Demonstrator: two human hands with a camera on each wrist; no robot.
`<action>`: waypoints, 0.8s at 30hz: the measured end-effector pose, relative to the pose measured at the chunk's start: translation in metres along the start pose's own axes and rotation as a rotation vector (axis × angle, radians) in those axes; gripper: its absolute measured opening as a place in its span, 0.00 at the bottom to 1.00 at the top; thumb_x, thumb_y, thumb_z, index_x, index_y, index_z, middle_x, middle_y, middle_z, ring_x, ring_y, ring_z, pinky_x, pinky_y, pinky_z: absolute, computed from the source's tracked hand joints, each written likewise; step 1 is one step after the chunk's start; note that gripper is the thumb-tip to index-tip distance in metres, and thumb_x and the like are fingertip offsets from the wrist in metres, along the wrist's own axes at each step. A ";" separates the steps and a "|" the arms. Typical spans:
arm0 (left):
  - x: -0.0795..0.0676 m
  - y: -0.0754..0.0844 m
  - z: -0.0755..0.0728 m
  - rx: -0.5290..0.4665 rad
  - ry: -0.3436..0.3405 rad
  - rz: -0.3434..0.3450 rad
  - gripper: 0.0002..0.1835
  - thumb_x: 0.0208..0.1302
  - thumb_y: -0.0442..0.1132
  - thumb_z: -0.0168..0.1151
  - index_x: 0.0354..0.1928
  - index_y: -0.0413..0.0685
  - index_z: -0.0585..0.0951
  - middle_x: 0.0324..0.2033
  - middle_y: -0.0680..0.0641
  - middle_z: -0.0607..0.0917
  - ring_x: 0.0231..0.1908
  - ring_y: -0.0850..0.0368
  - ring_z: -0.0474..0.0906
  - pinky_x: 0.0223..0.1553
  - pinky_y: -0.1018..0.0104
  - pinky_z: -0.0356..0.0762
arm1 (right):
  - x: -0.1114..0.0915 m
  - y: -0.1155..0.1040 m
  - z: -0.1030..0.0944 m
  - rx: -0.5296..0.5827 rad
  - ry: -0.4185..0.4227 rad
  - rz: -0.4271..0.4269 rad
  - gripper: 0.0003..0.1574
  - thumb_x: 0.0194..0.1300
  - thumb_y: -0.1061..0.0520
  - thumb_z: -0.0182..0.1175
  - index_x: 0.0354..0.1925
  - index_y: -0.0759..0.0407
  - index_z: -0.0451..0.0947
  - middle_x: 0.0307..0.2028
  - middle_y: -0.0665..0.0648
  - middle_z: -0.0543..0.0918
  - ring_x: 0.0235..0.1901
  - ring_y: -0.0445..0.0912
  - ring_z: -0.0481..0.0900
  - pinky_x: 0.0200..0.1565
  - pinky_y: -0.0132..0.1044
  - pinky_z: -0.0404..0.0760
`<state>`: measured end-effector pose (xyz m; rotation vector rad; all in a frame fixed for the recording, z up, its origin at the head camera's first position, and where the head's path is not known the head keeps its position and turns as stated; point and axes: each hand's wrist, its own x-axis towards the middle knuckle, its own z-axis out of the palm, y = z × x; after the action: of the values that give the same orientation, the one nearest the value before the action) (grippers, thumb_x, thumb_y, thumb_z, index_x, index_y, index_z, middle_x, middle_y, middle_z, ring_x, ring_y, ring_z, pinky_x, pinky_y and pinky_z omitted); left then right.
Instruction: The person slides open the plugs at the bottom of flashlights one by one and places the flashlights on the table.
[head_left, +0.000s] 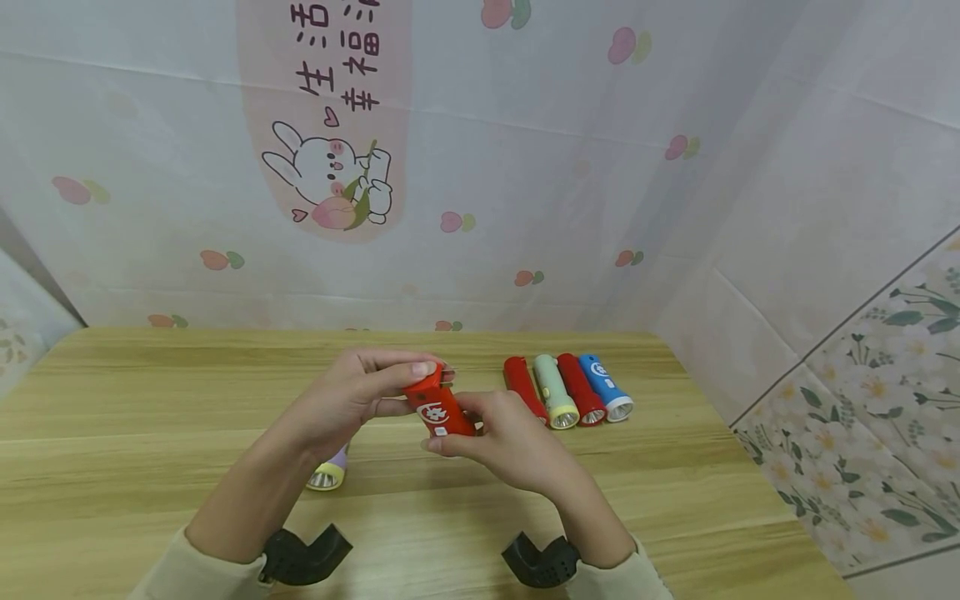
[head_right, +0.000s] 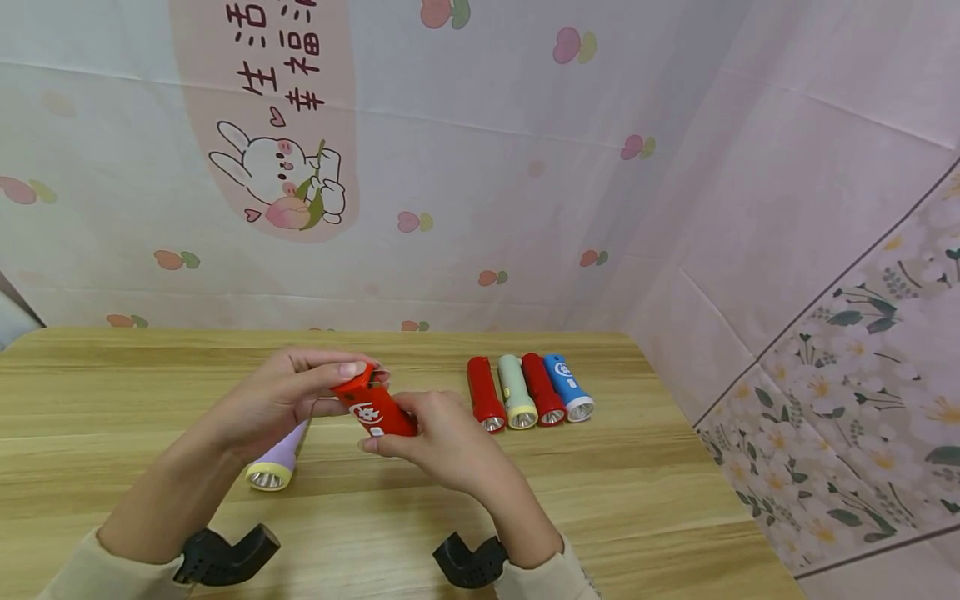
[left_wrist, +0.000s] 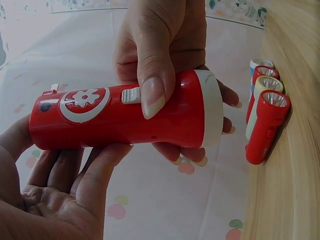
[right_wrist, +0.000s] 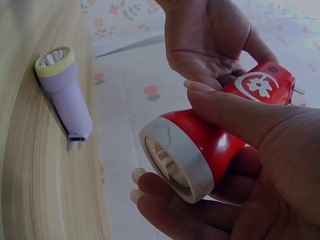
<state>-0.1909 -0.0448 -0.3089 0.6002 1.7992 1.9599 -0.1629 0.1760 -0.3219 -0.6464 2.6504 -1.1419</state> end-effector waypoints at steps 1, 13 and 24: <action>0.000 0.000 0.000 0.000 0.000 -0.001 0.23 0.74 0.43 0.59 0.61 0.32 0.79 0.58 0.44 0.86 0.55 0.55 0.85 0.58 0.62 0.83 | 0.000 0.000 0.000 0.001 -0.001 0.000 0.16 0.65 0.47 0.69 0.48 0.52 0.84 0.37 0.47 0.87 0.34 0.41 0.81 0.36 0.32 0.84; 0.001 -0.002 0.001 0.007 -0.011 0.020 0.22 0.74 0.42 0.58 0.61 0.32 0.79 0.54 0.45 0.88 0.55 0.55 0.85 0.57 0.62 0.84 | 0.000 0.001 0.000 -0.016 -0.006 0.000 0.17 0.65 0.47 0.70 0.48 0.51 0.84 0.37 0.47 0.88 0.34 0.42 0.81 0.35 0.32 0.84; 0.002 -0.003 0.003 0.011 0.005 0.014 0.22 0.74 0.42 0.59 0.60 0.32 0.80 0.54 0.46 0.88 0.55 0.55 0.84 0.57 0.62 0.84 | 0.002 0.004 0.000 -0.029 -0.007 -0.003 0.17 0.64 0.46 0.70 0.48 0.51 0.84 0.37 0.46 0.88 0.34 0.41 0.81 0.35 0.32 0.84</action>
<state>-0.1907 -0.0413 -0.3113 0.6135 1.8146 1.9644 -0.1661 0.1770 -0.3249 -0.6580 2.6654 -1.1015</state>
